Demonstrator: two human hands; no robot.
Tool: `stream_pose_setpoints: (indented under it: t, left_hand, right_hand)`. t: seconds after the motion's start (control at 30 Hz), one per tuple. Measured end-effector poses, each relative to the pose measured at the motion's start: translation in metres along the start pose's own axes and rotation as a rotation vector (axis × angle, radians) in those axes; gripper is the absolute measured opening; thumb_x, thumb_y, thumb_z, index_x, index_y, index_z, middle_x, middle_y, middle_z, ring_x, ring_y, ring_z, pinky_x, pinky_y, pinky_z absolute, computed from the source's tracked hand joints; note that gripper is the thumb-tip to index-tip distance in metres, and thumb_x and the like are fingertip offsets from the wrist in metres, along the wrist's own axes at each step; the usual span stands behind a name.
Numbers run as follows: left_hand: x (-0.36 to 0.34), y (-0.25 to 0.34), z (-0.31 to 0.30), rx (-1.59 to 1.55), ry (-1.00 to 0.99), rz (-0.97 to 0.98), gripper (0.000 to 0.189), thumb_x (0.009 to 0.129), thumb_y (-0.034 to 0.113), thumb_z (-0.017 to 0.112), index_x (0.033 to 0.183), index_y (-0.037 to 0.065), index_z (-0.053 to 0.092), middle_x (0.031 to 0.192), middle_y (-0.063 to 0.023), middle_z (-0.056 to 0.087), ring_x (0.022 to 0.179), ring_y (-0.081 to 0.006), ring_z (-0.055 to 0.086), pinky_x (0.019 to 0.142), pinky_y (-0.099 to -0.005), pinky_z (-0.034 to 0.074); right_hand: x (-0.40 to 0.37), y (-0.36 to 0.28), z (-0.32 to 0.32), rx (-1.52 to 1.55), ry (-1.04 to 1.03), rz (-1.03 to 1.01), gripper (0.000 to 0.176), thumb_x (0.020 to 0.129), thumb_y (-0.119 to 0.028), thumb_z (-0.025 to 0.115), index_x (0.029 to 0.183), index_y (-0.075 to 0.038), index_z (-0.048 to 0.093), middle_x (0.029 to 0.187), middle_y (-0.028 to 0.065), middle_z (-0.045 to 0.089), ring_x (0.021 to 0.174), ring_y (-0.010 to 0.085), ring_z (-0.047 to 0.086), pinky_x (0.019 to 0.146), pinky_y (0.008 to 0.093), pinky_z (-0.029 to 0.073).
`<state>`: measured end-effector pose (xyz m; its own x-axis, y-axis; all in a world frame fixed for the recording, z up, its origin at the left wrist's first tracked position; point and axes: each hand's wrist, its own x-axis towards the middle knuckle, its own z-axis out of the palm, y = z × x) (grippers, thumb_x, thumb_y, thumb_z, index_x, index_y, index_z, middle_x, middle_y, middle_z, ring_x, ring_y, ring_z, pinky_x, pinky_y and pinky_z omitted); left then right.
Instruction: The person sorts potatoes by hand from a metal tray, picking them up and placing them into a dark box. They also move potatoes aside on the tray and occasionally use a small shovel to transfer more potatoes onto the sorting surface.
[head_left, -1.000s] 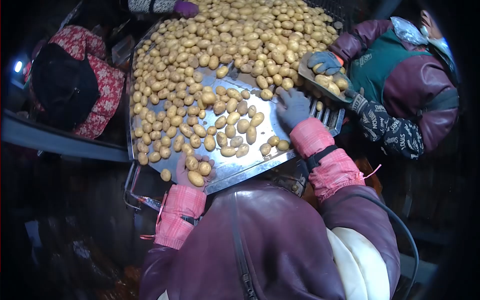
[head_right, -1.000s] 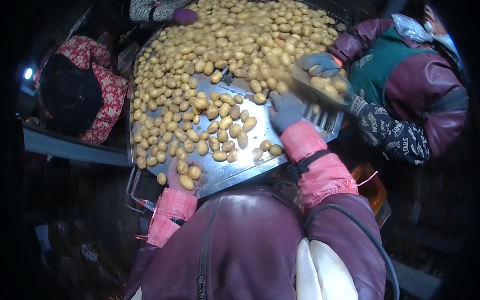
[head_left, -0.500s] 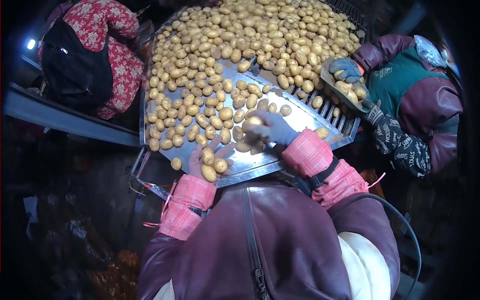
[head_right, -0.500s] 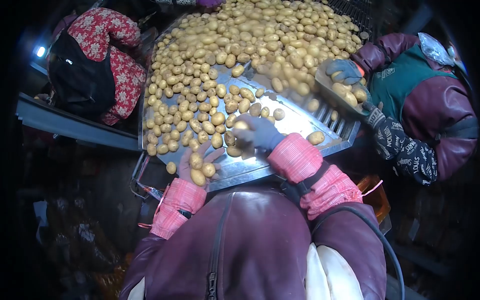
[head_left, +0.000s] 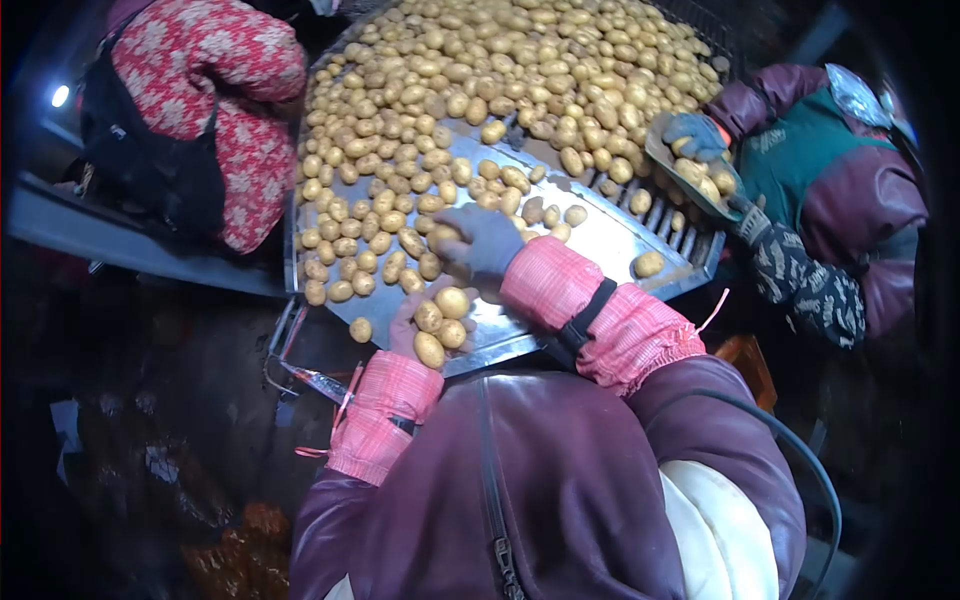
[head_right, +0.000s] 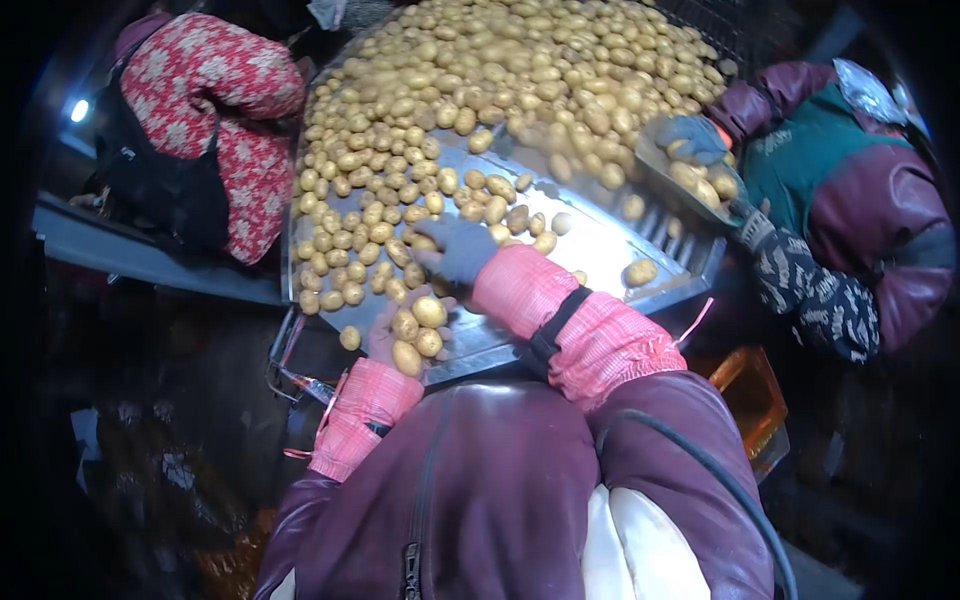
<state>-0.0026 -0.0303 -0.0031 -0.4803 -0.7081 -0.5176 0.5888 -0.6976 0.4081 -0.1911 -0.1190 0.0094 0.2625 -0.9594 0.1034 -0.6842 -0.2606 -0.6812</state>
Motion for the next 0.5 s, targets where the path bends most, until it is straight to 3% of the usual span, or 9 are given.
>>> stream_pose_setpoints:
  t: [0.07,0.1,0.13,0.23,0.33,0.43,0.5]
  left_hand:
    - [-0.001,-0.001,0.003,0.072,0.054,0.022,0.063,0.096,0.056,0.038,0.139,0.012,0.047,0.124,-0.0188,0.062,0.078,-0.0324,0.069,0.054,-0.0420,0.059]
    - [-0.002,-0.002,0.005,0.093,0.046,0.047,0.066,0.094,0.055,0.043,0.142,0.010,0.046,0.123,-0.0164,0.063,0.086,-0.0335,0.071,0.055,-0.0433,0.062]
    - [-0.005,-0.002,0.016,0.038,0.105,0.083,0.070,0.092,0.060,0.044,0.142,0.011,0.045,0.124,-0.0164,0.062,0.086,-0.0329,0.070,0.054,-0.0430,0.061]
    - [-0.007,0.001,0.025,-0.005,0.137,0.122,0.076,0.090,0.066,0.044,0.142,0.012,0.045,0.126,-0.0170,0.061,0.087,-0.0321,0.070,0.053,-0.0426,0.060]
    - [-0.003,0.000,0.011,0.057,0.043,0.091,0.079,0.088,0.069,0.045,0.143,0.012,0.045,0.128,-0.0179,0.060,0.087,-0.0318,0.070,0.052,-0.0423,0.060]
    - [0.000,0.000,0.005,0.098,-0.005,0.075,0.083,0.086,0.073,0.045,0.143,0.012,0.044,0.129,-0.0188,0.059,0.087,-0.0315,0.069,0.051,-0.0421,0.059]
    - [-0.002,-0.001,0.004,0.099,-0.028,0.065,0.085,0.085,0.075,0.045,0.143,0.012,0.044,0.130,-0.0194,0.059,0.088,-0.0313,0.069,0.051,-0.0419,0.059]
  right_hand:
    - [-0.022,-0.023,0.000,0.152,-0.025,-0.086,0.050,0.087,-0.041,0.063,0.129,-0.015,0.059,0.111,0.0161,0.063,0.106,0.0360,0.061,0.092,0.0420,0.049]
    - [-0.031,-0.027,0.001,0.193,-0.026,-0.236,0.049,0.087,-0.038,0.063,0.128,-0.012,0.060,0.113,0.0162,0.062,0.105,0.0369,0.061,0.090,0.0437,0.049]
    - [-0.033,-0.036,-0.006,0.086,-0.134,-0.336,0.051,0.087,-0.037,0.062,0.129,-0.009,0.058,0.119,0.0157,0.060,0.106,0.0358,0.060,0.088,0.0447,0.049]
    - [-0.056,-0.051,0.003,-0.054,0.002,-0.378,0.053,0.087,-0.037,0.062,0.131,-0.008,0.056,0.119,0.0142,0.058,0.103,0.0340,0.059,0.084,0.0454,0.047]
    - [-0.063,-0.063,0.000,-0.101,-0.019,-0.308,0.056,0.086,-0.039,0.064,0.131,-0.008,0.054,0.116,0.0126,0.057,0.100,0.0333,0.058,0.082,0.0458,0.046]
    - [-0.070,-0.059,-0.011,0.090,0.153,-0.403,0.053,0.084,-0.038,0.065,0.127,-0.007,0.057,0.111,0.0133,0.058,0.096,0.0345,0.058,0.080,0.0467,0.045]
    - [-0.075,-0.044,-0.045,0.179,-0.027,-0.167,0.049,0.084,-0.033,0.067,0.124,-0.005,0.059,0.110,0.0152,0.059,0.098,0.0365,0.058,0.081,0.0469,0.046]
